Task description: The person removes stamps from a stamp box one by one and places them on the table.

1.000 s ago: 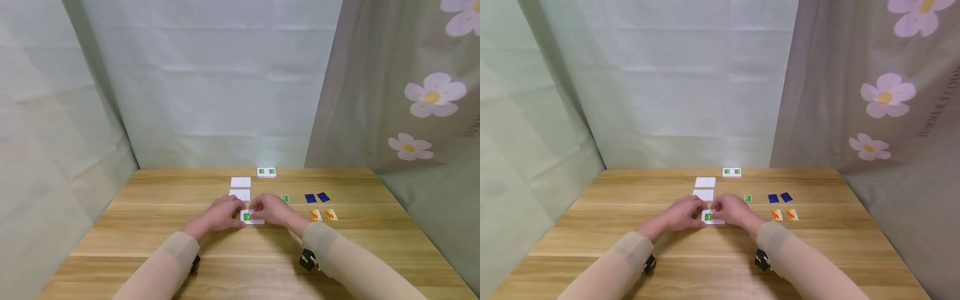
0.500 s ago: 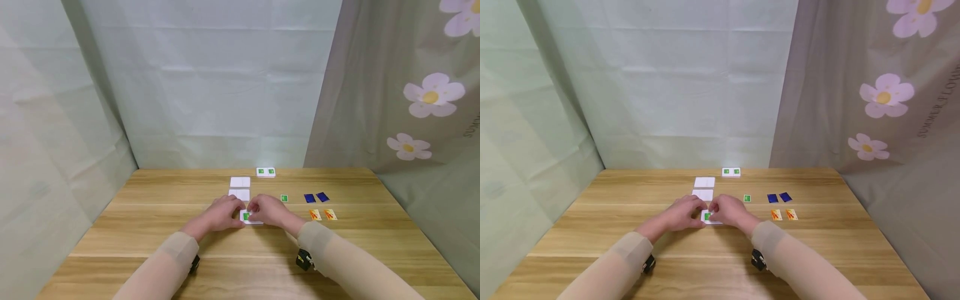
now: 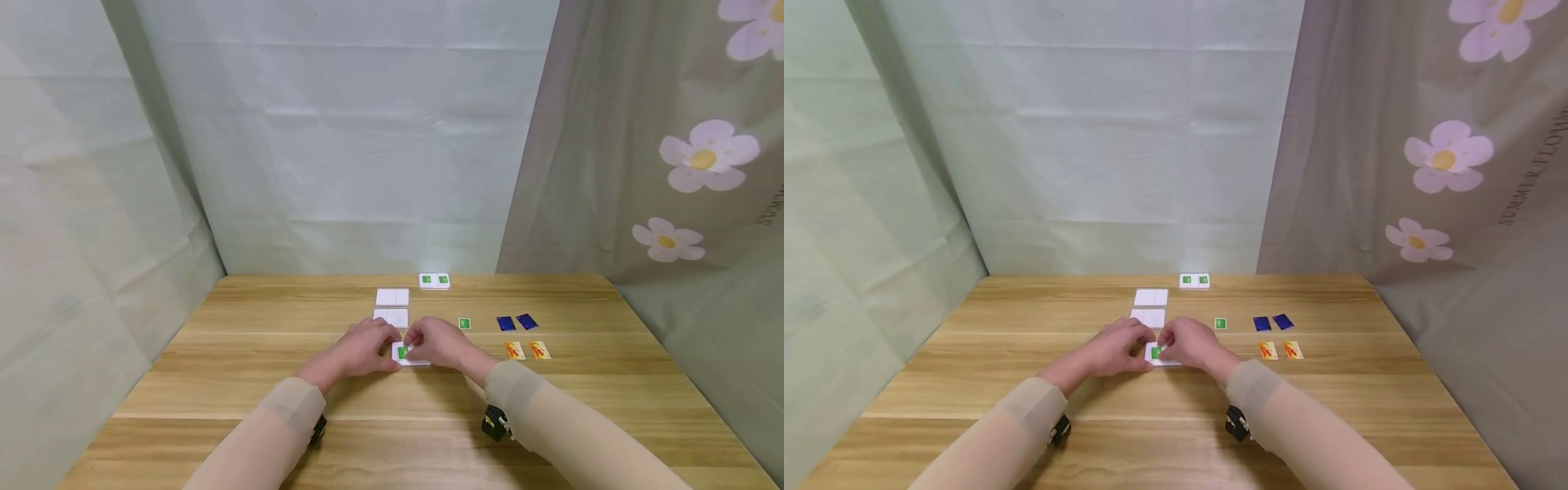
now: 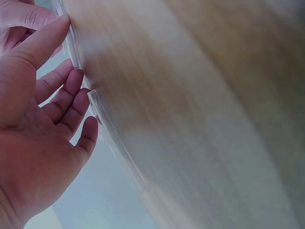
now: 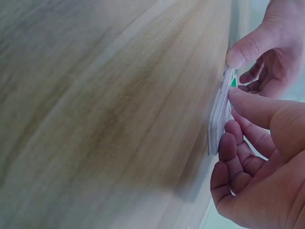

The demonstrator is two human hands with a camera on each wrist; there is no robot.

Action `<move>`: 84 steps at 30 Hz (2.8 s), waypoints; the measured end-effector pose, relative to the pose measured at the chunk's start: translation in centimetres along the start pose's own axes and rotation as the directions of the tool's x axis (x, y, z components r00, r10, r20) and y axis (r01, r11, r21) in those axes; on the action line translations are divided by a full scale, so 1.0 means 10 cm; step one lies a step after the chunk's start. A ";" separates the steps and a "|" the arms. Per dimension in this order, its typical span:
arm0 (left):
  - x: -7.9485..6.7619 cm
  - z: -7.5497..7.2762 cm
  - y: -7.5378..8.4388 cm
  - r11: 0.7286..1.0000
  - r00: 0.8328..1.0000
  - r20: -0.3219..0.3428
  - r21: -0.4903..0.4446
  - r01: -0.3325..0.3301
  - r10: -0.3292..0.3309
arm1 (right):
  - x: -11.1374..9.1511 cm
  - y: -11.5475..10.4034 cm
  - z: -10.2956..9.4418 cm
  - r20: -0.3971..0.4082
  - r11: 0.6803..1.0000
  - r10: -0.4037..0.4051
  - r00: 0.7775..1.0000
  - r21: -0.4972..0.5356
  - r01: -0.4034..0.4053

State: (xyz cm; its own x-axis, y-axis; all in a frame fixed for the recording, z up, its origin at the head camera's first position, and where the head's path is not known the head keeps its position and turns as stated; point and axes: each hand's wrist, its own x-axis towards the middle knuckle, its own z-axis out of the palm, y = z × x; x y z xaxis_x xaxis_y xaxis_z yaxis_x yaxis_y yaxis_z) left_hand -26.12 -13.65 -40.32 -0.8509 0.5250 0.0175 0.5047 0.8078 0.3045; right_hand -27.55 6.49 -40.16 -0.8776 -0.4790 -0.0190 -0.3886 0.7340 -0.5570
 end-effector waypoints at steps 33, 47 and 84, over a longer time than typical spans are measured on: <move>0.02 0.02 -0.02 1.000 1.000 0.008 -0.007 0.010 -0.010 | -0.02 0.01 -0.01 -0.002 0.994 -0.049 0.999 0.100 0.049; 0.02 0.02 -0.01 1.000 1.000 0.006 -0.005 0.018 -0.018 | -0.05 0.04 -0.02 0.002 0.992 -0.057 0.998 0.115 0.056; 0.01 0.01 0.01 1.000 1.000 0.006 -0.002 0.013 -0.013 | -0.32 0.69 -0.69 -0.128 0.990 0.105 0.986 0.106 -0.092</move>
State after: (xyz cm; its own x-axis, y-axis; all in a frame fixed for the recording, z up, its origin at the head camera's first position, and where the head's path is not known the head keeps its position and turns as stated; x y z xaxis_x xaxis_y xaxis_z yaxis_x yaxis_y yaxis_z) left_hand -26.10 -13.49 -40.35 -0.8564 0.5162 0.0079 0.4934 0.8139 0.3068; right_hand -29.35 16.42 -38.22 -0.9423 -0.3335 0.0286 -0.2741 0.7200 -0.6375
